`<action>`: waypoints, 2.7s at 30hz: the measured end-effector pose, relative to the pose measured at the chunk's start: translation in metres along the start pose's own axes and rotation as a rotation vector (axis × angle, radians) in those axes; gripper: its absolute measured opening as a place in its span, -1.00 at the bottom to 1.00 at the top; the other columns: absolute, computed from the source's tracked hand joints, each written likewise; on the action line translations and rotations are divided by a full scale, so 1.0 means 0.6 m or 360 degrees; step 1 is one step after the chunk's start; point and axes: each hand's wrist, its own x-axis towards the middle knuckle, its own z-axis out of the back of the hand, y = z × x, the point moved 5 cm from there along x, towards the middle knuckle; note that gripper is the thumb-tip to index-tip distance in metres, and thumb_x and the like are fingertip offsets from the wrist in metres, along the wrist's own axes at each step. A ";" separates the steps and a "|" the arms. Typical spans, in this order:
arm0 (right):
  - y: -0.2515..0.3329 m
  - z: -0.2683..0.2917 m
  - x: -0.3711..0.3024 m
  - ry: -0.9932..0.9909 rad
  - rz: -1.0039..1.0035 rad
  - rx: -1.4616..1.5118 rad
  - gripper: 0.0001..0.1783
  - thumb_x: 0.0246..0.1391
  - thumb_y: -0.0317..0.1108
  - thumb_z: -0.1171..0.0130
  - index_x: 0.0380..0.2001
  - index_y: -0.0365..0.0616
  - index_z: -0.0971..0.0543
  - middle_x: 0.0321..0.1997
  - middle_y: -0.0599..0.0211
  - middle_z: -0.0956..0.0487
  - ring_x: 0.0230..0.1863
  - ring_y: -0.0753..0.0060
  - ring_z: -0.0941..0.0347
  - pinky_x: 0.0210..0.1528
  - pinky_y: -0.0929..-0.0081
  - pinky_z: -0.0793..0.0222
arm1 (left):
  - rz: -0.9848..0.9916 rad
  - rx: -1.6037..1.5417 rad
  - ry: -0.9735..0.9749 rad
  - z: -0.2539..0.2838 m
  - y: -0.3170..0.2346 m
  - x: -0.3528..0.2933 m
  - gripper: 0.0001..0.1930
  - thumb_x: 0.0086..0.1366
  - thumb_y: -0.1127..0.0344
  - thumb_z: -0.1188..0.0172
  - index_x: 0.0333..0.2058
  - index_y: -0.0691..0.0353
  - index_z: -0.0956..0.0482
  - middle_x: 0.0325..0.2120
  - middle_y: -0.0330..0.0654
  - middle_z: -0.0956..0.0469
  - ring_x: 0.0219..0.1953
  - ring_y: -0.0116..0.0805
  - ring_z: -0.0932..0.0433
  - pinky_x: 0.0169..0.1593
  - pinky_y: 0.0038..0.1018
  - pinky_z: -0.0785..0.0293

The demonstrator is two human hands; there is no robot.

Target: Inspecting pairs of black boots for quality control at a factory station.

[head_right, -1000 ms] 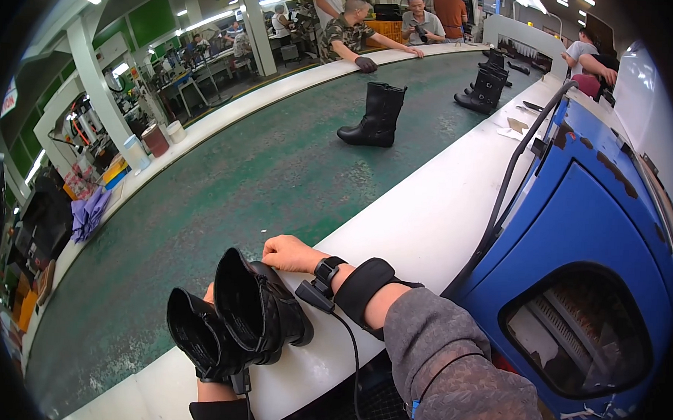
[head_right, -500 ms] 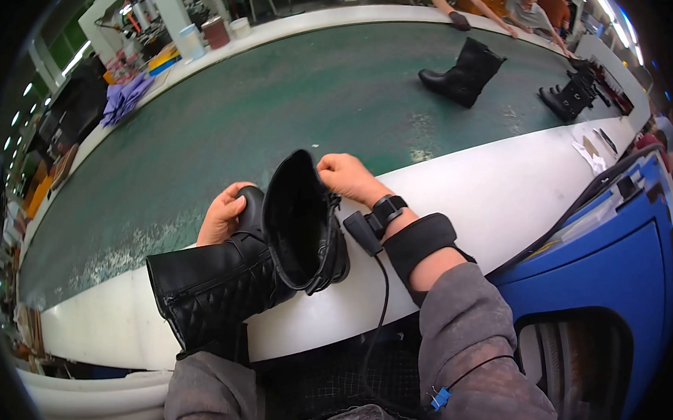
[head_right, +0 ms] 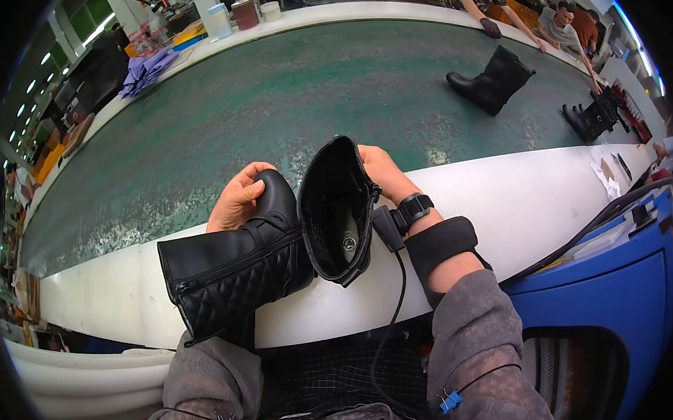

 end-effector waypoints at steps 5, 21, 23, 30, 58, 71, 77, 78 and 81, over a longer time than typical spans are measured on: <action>-0.015 0.016 0.010 -0.0060 -0.0031 -0.0223 -0.74 0.08 -0.29 -0.21 -0.31 -0.31 -0.55 -0.32 0.47 -0.58 -0.26 0.66 -0.36 -0.19 0.54 -0.35 | 0.0004 0.0167 -0.0055 0.007 -0.006 0.001 -0.57 0.17 0.32 -0.29 -0.05 0.29 -0.33 -0.31 -0.15 -0.53 -0.29 -0.38 -0.58 -0.19 -0.49 -0.54; 0.034 -0.031 -0.201 -0.0002 -0.0299 -0.0183 -0.54 0.23 -0.12 0.03 0.05 -0.20 -0.46 -0.13 0.27 -0.57 -0.16 0.47 -0.51 -0.13 0.41 -0.51 | -0.0147 0.1260 -0.0134 -0.006 0.000 0.007 -0.32 0.07 -0.03 -0.27 0.11 0.21 -0.37 -0.05 -0.03 -0.47 0.05 -0.24 -0.40 0.15 -0.42 -0.24; 0.029 -0.056 -0.210 -0.0068 -0.0405 -0.0125 -0.47 0.25 0.00 0.14 0.13 -0.10 -0.41 -0.02 0.25 -0.50 -0.05 0.36 -0.46 -0.19 0.29 -0.57 | -0.0187 0.1225 -0.0194 0.000 -0.005 0.003 -0.29 0.09 -0.06 -0.25 0.16 0.18 -0.33 -0.03 -0.04 -0.46 0.09 -0.24 -0.37 0.16 -0.39 -0.22; 0.035 -0.091 -0.206 0.0022 -0.0417 -0.0062 -0.42 0.27 0.08 0.27 0.28 0.12 -0.23 0.11 0.26 -0.40 0.05 0.34 -0.33 -0.24 0.37 -0.56 | 0.0170 0.1007 -0.0105 -0.058 -0.038 -0.074 -0.28 0.19 -0.18 -0.07 0.28 -0.03 -0.21 0.24 -0.19 -0.22 0.30 -0.18 -0.13 0.27 -0.21 -0.06; 0.008 -0.225 -0.142 0.0544 -0.0423 -0.0061 -0.20 0.11 -0.07 -0.12 0.25 -0.41 -0.15 0.07 0.00 -0.41 -0.11 0.27 -0.44 -0.18 0.43 -0.46 | -0.1620 0.1090 -0.1716 -0.119 0.016 -0.405 -0.64 0.34 0.34 0.21 0.03 0.43 -0.30 0.00 -0.04 -0.31 0.11 -0.18 -0.28 0.23 -0.24 -0.15; 0.020 0.257 -0.074 -0.0870 0.0082 0.0837 -0.66 0.04 -0.29 -0.19 -0.19 -0.25 -0.39 -0.14 0.10 -0.38 -0.19 0.22 -0.41 -0.27 0.31 -0.53 | -0.0410 0.0916 -0.0174 -0.311 0.012 -0.139 -0.81 0.18 0.39 -0.11 -0.24 0.33 -0.49 -0.30 -0.22 -0.52 -0.24 -0.51 -0.43 -0.17 -0.57 -0.37; -0.014 0.402 -0.040 -0.1569 0.0231 0.0834 -0.53 -0.06 -0.39 -0.20 -0.07 -0.27 -0.33 -0.07 0.12 -0.34 -0.16 0.24 -0.35 -0.29 0.30 -0.49 | -0.0046 0.0616 -0.0114 -0.262 0.090 -0.016 -0.87 0.24 0.37 -0.06 -0.28 0.26 -0.50 -0.30 -0.17 -0.56 -0.24 -0.48 -0.47 -0.20 -0.54 -0.41; -0.028 0.454 -0.041 -0.1657 0.0219 0.0734 -0.46 -0.09 -0.40 -0.21 -0.01 -0.27 -0.31 -0.04 0.12 -0.34 -0.11 0.26 -0.35 -0.29 0.32 -0.49 | 0.0041 0.0592 -0.0090 -0.259 0.113 -0.003 -0.87 0.24 0.36 -0.07 -0.28 0.26 -0.50 -0.31 -0.17 -0.56 -0.24 -0.48 -0.47 -0.20 -0.54 -0.41; -0.041 0.490 0.001 -0.1997 0.0226 0.0479 -0.18 -0.23 -0.35 -0.30 0.13 -0.35 -0.20 0.00 0.09 -0.35 -0.12 0.32 -0.37 -0.35 0.46 -0.44 | 0.0218 0.0602 -0.0234 -0.208 0.142 -0.005 -0.86 0.25 0.35 -0.06 -0.28 0.28 -0.49 -0.33 -0.14 -0.57 -0.27 -0.45 -0.50 -0.21 -0.54 -0.43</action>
